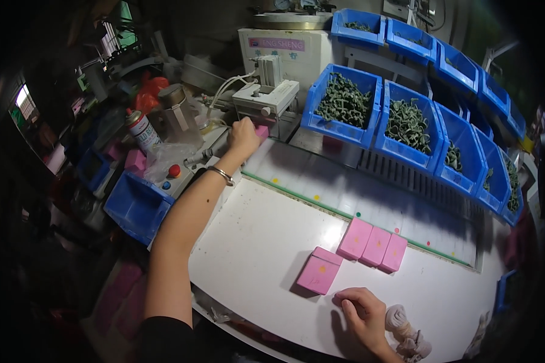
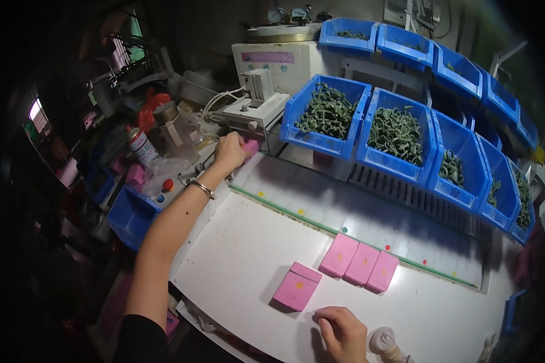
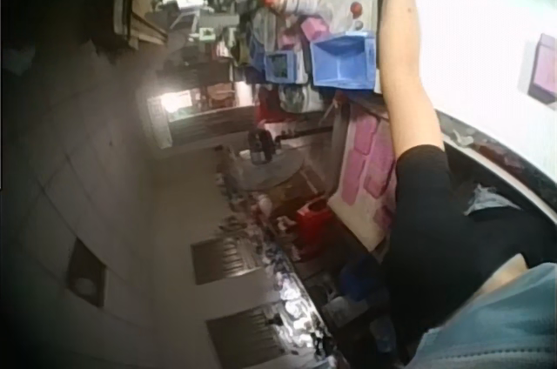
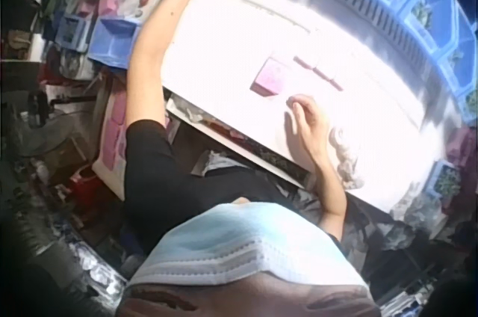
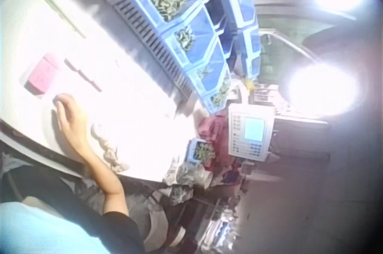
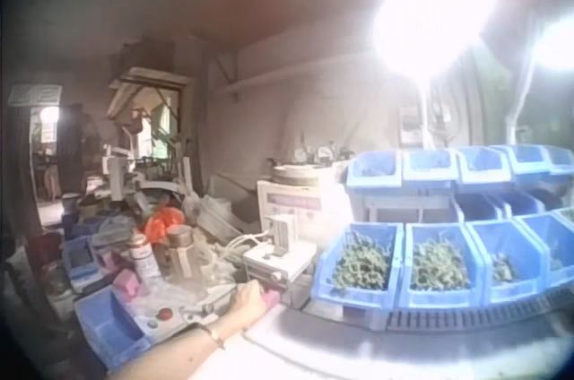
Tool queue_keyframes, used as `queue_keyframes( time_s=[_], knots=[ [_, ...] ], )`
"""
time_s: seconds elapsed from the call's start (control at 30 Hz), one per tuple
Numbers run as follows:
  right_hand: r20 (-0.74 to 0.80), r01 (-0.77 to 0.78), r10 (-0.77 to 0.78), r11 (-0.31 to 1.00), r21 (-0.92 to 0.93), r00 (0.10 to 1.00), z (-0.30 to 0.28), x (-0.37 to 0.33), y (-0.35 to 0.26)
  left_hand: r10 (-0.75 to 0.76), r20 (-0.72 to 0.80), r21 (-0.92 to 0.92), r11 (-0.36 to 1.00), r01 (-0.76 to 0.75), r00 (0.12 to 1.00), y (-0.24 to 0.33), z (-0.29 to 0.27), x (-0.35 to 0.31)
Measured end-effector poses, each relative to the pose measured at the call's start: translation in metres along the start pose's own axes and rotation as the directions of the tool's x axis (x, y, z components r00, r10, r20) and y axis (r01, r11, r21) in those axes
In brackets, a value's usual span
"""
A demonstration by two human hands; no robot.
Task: The person removes small green molded components from pink molds and cleans the molds with a white cloth. They place the components into blue bins and interact with a control panel on a machine.
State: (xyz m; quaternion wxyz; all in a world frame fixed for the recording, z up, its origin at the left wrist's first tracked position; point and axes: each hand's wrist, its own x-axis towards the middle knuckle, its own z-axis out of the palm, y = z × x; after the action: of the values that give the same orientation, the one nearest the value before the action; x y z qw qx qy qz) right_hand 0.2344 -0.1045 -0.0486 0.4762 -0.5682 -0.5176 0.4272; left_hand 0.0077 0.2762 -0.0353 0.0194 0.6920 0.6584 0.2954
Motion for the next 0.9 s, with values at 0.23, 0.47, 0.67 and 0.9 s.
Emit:
queue_keyframes(
  time_s=[0.23, 0.47, 0.67, 0.9],
  knots=[
    [0.109, 0.057, -0.049, 0.995, -0.076, 0.993, -0.001, 0.0, -0.003, 0.085, 0.051, -0.049, 0.995, -0.083, 0.995, -0.021, -0.008, 0.009],
    [0.143, 0.101, -0.075, 0.978, -0.185, 0.987, -0.002, -0.002, -0.003, 0.068, 0.026, -0.02, 0.998, -0.067, 0.997, -0.023, -0.007, 0.002],
    [0.01, 0.272, -0.295, 0.869, -0.413, 0.956, 0.009, 0.017, 0.012, 0.093, 0.05, -0.082, 0.993, -0.089, 0.994, -0.006, -0.018, -0.01],
    [0.057, 0.348, -0.362, 0.822, -0.45, 0.93, 0.022, 0.043, 0.012, 0.389, 0.25, -0.53, 0.822, -0.211, 0.887, 0.074, -0.06, -0.162]
  ],
)
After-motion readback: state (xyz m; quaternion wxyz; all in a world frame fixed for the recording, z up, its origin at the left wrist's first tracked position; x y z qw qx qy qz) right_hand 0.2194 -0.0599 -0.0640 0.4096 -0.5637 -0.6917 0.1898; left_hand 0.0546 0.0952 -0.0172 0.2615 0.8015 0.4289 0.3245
